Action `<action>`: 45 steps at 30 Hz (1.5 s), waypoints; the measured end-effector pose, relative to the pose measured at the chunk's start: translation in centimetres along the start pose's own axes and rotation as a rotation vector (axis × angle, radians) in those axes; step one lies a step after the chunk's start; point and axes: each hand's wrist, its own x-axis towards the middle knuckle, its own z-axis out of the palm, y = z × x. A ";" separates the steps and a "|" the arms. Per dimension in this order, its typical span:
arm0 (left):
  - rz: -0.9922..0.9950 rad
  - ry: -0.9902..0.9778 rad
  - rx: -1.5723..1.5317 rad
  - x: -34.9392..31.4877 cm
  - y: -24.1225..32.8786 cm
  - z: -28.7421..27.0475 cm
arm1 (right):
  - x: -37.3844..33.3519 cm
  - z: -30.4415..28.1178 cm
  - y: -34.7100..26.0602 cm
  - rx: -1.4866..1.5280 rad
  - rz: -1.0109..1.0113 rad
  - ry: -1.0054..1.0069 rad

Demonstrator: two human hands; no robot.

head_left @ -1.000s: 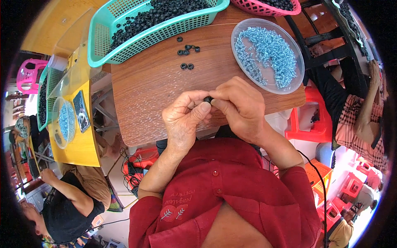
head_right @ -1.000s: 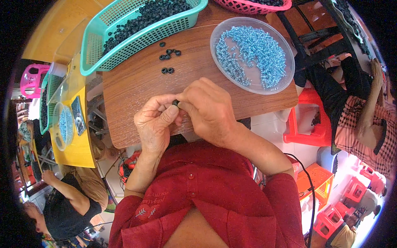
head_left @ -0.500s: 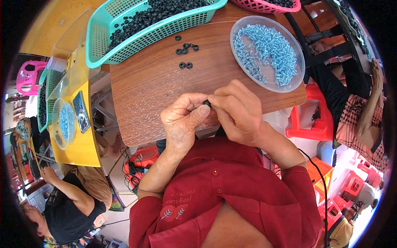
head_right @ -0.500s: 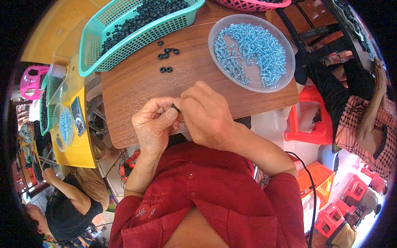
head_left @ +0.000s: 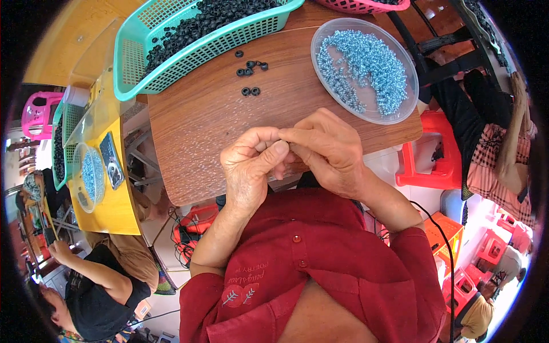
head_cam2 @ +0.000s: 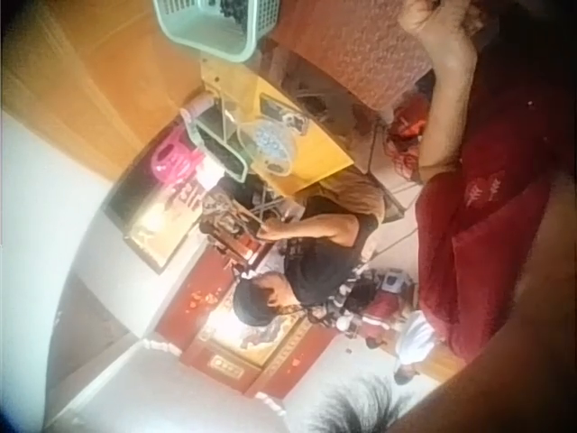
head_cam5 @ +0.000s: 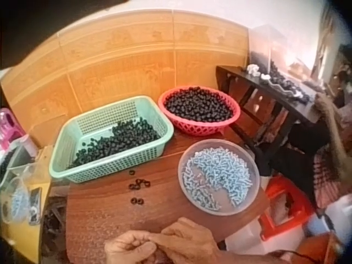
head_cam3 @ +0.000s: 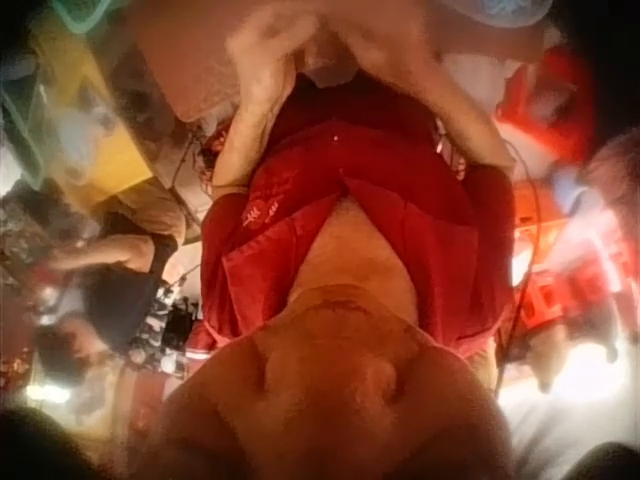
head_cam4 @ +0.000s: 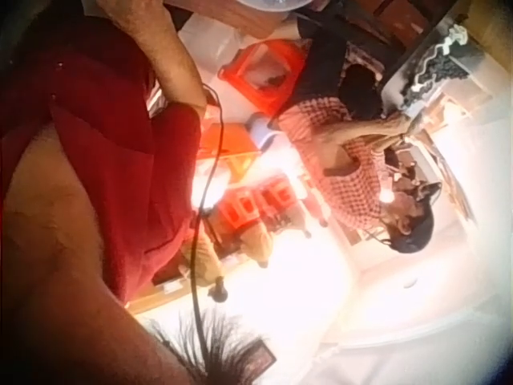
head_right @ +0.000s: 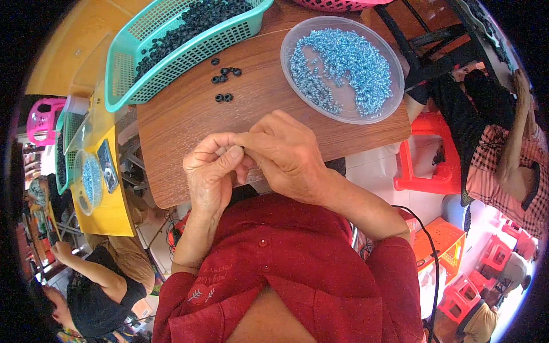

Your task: The person assembles small black rubber rings with tiny blue plastic parts by hand.

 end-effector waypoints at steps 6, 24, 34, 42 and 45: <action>0.021 0.093 -0.073 0.3 -0.2 0.3 | 0.5 -0.3 -0.4 -0.095 0.024 0.002; -0.122 0.034 -0.115 0.1 0.6 0.3 | 0.5 1.1 0.6 -0.209 -0.067 -0.044; -0.075 -0.006 0.012 0.0 0.0 0.5 | 0.5 1.2 1.4 -0.247 -0.166 -0.067; -0.024 0.073 -0.041 -0.1 -1.0 1.4 | 0.0 1.7 2.3 -0.259 -0.239 -0.061; -0.036 0.043 -0.093 0.0 -1.3 1.1 | 0.1 1.7 2.6 -0.277 -0.272 -0.069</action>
